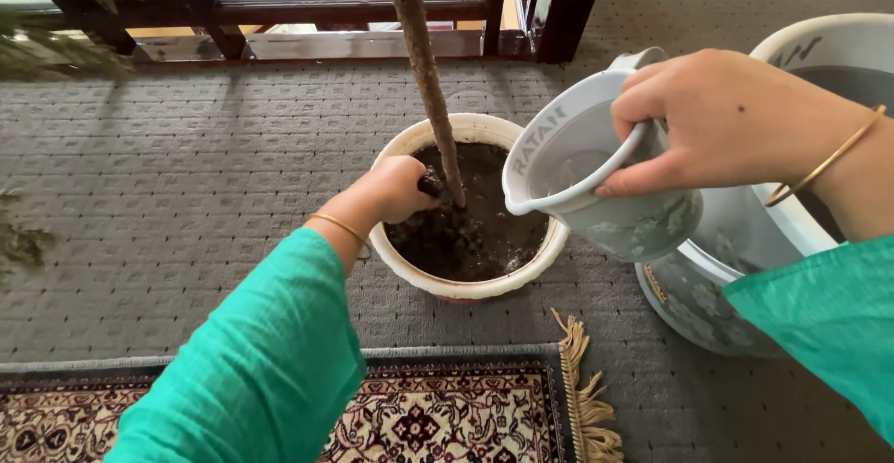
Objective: Adding decorative stones to a potted plant and watering it with a jug.
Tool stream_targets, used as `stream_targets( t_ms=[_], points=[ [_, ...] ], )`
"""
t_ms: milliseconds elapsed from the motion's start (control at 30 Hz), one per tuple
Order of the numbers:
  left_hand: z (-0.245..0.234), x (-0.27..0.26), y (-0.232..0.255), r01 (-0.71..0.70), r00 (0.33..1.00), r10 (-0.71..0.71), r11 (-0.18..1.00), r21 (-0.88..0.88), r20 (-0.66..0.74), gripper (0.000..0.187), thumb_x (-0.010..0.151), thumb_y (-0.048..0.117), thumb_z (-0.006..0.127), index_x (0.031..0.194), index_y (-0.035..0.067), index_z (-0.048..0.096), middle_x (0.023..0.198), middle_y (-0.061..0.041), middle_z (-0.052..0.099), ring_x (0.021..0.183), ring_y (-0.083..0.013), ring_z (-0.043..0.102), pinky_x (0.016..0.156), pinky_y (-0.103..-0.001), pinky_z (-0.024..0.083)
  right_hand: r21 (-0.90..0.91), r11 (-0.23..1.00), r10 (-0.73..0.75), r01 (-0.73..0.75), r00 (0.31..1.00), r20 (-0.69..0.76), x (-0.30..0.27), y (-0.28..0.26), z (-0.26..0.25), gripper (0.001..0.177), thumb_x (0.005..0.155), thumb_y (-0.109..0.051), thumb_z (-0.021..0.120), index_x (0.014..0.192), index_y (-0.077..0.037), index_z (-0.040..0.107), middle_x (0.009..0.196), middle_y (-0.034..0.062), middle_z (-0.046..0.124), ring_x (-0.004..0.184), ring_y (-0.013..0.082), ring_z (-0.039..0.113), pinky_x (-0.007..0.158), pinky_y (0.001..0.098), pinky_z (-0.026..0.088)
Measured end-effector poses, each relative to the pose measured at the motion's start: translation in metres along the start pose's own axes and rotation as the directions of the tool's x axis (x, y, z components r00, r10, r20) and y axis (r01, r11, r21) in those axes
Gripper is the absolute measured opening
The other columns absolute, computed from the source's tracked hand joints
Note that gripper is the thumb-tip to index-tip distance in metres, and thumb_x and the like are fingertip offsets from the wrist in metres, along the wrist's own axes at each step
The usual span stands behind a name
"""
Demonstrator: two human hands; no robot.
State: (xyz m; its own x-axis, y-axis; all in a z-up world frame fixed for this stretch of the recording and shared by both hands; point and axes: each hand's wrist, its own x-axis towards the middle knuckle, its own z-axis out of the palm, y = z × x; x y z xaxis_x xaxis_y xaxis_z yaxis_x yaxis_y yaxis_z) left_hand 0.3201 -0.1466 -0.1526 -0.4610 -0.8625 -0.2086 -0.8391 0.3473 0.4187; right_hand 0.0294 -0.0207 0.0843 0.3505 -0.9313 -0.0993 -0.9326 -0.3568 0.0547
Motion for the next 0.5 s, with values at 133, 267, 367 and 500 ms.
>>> stream_targets(
  t_ms=[133,267,367,500],
  points=[
    [-0.019,-0.022,0.021,0.205,0.978,-0.206,0.977,-0.052,-0.012,0.030,0.080,0.026,0.079,0.102,0.007,0.074,0.095,-0.019,0.077,0.090,-0.0326,0.077,0.083,-0.043,0.060,0.001,1.000,-0.027,0.027,1.000,0.015,0.003,0.000,0.002,0.051,0.067,-0.058,0.086,0.077,-0.010,0.074,0.074,0.0053,0.067,0.065,0.0225,0.066,0.063,0.0373,0.052],
    [-0.018,-0.027,0.029,0.133,0.986,-0.121,0.986,0.101,-0.112,0.032,0.073,0.028,0.085,0.096,0.007,0.078,0.099,-0.017,0.075,0.096,-0.0339,0.071,0.088,-0.043,0.057,0.012,1.000,-0.025,0.025,0.999,0.026,0.006,-0.001,0.003,0.050,0.067,-0.058,0.087,0.077,-0.010,0.074,0.075,0.0051,0.067,0.066,0.0224,0.067,0.063,0.0373,0.052],
    [-0.016,-0.027,0.033,0.182,0.981,-0.169,0.972,0.146,-0.096,0.036,0.073,0.029,0.087,0.100,0.006,0.078,0.106,-0.016,0.072,0.102,-0.0340,0.069,0.090,-0.044,0.056,0.043,0.999,-0.004,0.002,0.999,0.040,0.008,0.000,0.005,0.049,0.066,-0.056,0.088,0.079,-0.010,0.074,0.075,0.0044,0.068,0.070,0.0223,0.064,0.063,0.0379,0.052],
    [-0.002,-0.009,0.021,-0.066,0.997,0.069,0.995,0.082,-0.045,0.066,0.060,0.024,0.087,0.122,0.010,0.068,0.132,-0.017,0.065,0.125,-0.0344,0.059,0.104,-0.041,0.051,0.019,1.000,0.008,-0.010,0.998,0.060,0.011,0.002,0.007,0.048,0.067,-0.055,0.087,0.079,-0.011,0.075,0.077,0.0045,0.068,0.071,0.0223,0.064,0.064,0.0382,0.052]
  ],
)
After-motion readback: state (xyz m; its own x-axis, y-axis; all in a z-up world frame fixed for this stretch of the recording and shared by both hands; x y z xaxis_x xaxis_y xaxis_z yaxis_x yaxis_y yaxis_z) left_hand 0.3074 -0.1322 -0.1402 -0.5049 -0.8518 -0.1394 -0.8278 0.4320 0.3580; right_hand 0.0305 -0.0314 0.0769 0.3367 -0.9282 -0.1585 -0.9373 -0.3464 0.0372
